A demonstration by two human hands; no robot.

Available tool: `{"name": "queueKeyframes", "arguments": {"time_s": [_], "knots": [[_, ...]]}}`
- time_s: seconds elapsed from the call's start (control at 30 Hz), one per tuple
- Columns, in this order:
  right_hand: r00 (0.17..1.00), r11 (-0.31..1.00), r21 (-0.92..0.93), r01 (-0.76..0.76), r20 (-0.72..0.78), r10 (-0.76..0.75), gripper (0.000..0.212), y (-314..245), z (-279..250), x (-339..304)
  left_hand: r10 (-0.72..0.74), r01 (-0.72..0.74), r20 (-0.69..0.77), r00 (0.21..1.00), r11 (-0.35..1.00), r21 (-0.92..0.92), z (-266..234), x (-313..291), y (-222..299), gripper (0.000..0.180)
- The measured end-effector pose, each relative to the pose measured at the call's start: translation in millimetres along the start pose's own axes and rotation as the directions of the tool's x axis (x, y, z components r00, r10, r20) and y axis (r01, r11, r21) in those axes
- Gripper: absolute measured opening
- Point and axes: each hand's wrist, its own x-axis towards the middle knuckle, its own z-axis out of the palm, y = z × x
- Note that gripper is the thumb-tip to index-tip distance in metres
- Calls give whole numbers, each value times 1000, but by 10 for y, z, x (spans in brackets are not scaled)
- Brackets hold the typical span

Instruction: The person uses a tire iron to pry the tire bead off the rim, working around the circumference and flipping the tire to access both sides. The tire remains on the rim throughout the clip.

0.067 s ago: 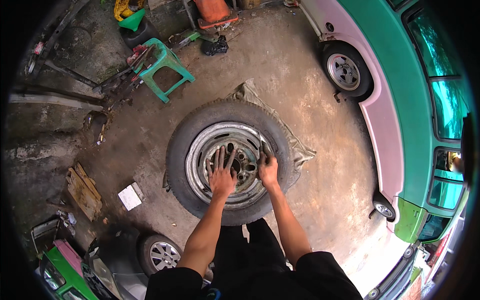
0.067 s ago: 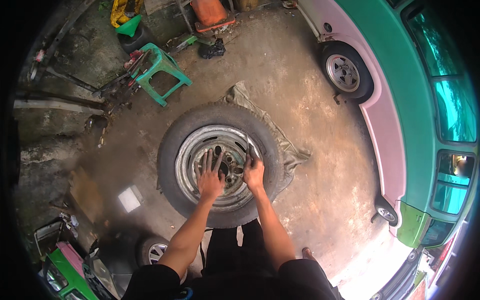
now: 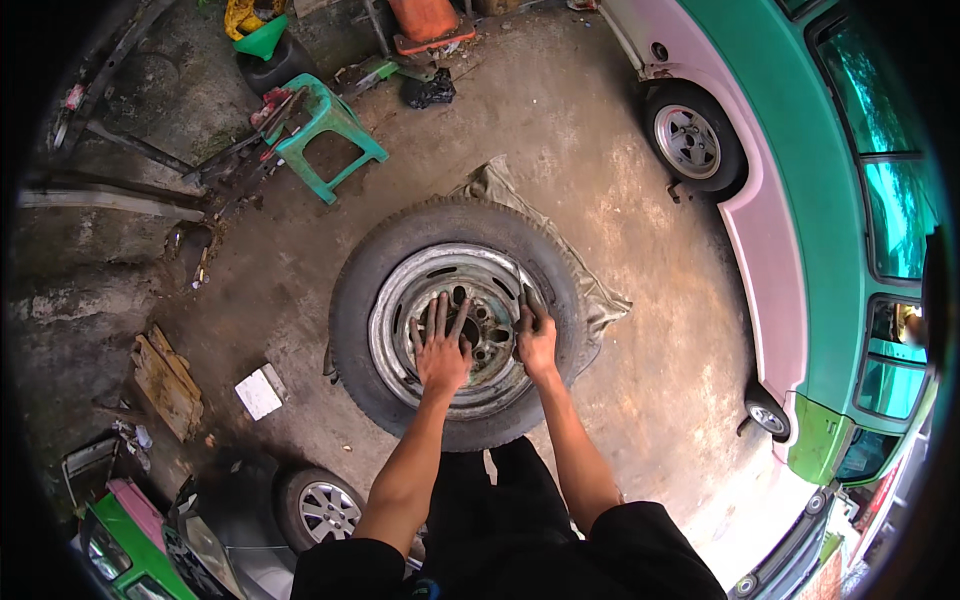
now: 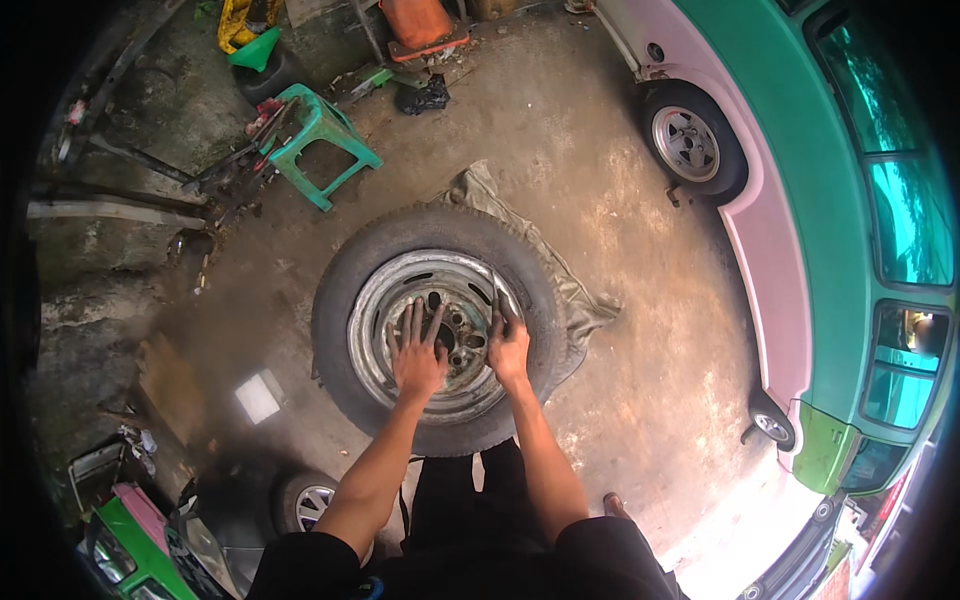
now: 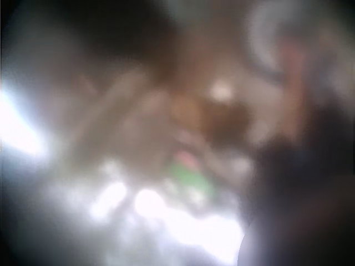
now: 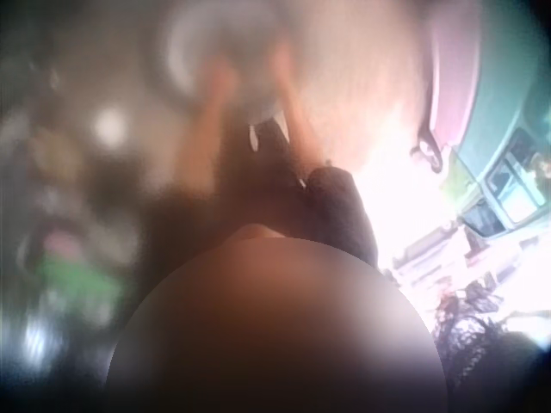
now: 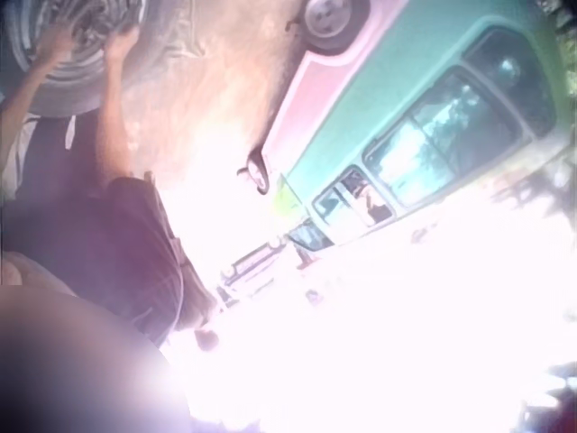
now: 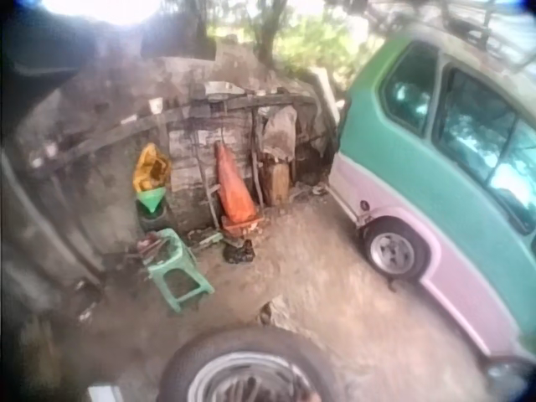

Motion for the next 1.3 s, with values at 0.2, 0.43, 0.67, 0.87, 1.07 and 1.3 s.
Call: {"name": "queueKeyframes", "arguments": {"time_s": [0.2, 0.43, 0.67, 0.87, 1.07, 1.3], "knots": [[994, 956, 288, -54, 111, 22, 35, 211, -101, 89, -36, 33, 65, 997, 999, 35, 19, 22, 2, 77], [994, 981, 193, -3, 107, -18, 32, 307, -250, 174, -64, 58, 105, 992, 997, 60, 6, 55, 26, 77], [992, 979, -169, 111, 76, -99, 28, 264, -233, 217, -53, 51, 46, 998, 997, 50, 12, 42, 49, 78], [971, 971, -22, 239, 29, -238, 28, 191, -268, 238, -66, 59, 86, 994, 995, 79, 13, 60, 37, 79], [976, 968, -137, 211, 90, -200, 29, 97, -345, 222, -71, 65, 95, 993, 996, 60, 2, 43, 42, 79], [920, 908, -159, 388, 121, -372, 31, 113, -361, 249, -62, 58, 89, 994, 997, 53, 5, 36, 51, 79]]}}
